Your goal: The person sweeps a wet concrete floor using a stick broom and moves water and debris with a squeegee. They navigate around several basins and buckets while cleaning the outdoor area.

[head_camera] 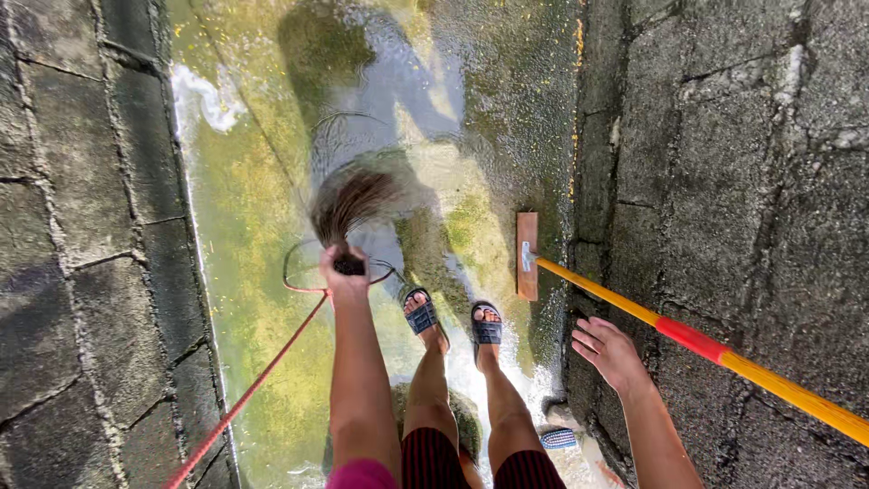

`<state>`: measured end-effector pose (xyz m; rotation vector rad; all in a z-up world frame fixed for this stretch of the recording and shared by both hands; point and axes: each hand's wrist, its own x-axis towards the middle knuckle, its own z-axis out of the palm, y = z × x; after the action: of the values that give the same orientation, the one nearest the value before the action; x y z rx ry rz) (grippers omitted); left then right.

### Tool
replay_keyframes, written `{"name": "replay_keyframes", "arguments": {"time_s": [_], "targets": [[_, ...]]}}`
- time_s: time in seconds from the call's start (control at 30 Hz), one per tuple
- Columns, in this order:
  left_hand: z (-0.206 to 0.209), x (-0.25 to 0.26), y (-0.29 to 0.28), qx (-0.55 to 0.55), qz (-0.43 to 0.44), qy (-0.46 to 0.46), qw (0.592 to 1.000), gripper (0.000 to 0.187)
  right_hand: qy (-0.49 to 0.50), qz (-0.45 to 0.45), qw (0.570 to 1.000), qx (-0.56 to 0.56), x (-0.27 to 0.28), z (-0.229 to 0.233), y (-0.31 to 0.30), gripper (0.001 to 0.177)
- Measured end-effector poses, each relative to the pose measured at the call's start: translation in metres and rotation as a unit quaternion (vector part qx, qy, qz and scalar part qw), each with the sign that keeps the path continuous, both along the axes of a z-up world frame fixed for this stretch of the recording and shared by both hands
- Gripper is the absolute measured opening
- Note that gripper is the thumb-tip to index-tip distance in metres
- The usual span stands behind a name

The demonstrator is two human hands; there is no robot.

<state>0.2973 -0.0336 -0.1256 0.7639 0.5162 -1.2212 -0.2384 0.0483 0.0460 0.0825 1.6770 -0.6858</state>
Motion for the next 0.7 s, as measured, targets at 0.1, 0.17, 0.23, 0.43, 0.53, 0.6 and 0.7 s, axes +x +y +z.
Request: {"name": "replay_keyframes", "arguments": {"time_s": [0.1, 0.17, 0.23, 0.43, 0.53, 0.6, 0.7], "targets": [[0.048, -0.114, 0.012, 0.168, -0.067, -0.263, 0.948, 0.108, 0.002, 0.064, 0.997, -0.037, 0.042, 0.016, -0.038, 0.029], [0.098, -0.196, 0.006, 0.188, -0.185, -0.068, 0.962, 0.111, 0.022, 0.063, 0.996, -0.064, 0.071, 0.024, -0.081, 0.032], [0.125, -0.254, -0.019, 0.153, -0.296, 0.068, 0.940, 0.086, 0.088, 0.089, 0.983, -0.131, 0.094, 0.030, -0.129, 0.034], [0.036, -0.229, -0.121, -0.213, -0.312, 0.087, 0.922, 0.027, 0.086, 0.130, 0.958, -0.240, 0.122, 0.052, -0.248, 0.029], [-0.014, -0.016, -0.114, 0.052, -0.007, 0.203, 0.978, 0.009, 0.095, 0.181, 0.951, -0.232, 0.121, 0.042, -0.288, 0.023], [0.013, 0.011, -0.098, 0.202, -0.020, 0.010, 0.979, 0.019, 0.082, 0.199, 0.957, -0.193, 0.117, 0.027, -0.313, 0.020], [0.067, -0.111, -0.104, 0.218, -0.079, -0.329, 0.915, 0.065, 0.069, 0.221, 0.961, -0.155, 0.109, 0.019, -0.334, 0.019]]}}
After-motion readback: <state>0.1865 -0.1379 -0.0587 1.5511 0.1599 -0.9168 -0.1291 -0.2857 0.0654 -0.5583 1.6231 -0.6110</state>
